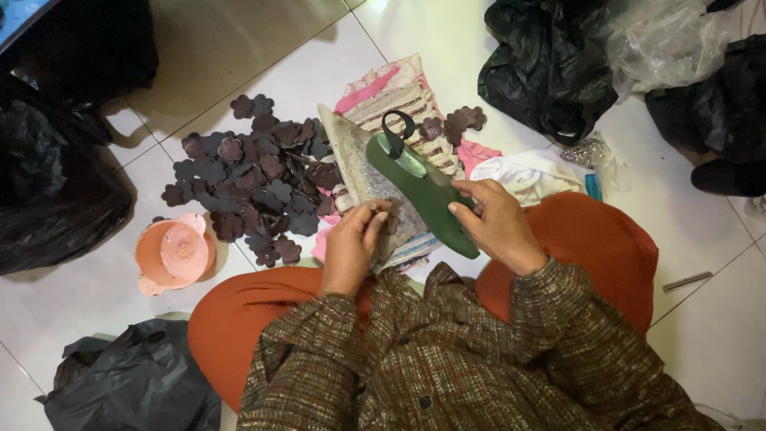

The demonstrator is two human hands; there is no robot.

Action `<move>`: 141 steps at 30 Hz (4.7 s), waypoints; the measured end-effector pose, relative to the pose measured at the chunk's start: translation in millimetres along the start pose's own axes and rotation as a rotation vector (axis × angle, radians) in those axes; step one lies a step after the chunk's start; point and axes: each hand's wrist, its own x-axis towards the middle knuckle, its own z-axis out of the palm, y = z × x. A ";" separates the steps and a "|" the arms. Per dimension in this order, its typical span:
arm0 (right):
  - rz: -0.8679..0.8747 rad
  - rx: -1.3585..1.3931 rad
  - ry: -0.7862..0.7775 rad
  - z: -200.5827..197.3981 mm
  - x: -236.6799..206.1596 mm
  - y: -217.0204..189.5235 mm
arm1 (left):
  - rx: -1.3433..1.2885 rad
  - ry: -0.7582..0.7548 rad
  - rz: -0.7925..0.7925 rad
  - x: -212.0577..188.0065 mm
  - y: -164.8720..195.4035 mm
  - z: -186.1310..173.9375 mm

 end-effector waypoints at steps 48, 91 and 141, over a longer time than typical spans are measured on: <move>-0.036 0.191 0.023 9.3 -101.5 -37.7 | 0.202 0.056 0.430 -6.1 -10.9 4.0; -0.030 -0.088 0.081 22.5 -1.8 -21.6 | 0.117 0.114 0.377 -3.7 -1.1 1.2; 0.191 0.699 -0.048 18.3 3.3 -4.3 | -0.667 0.707 0.051 -4.9 -33.2 -51.0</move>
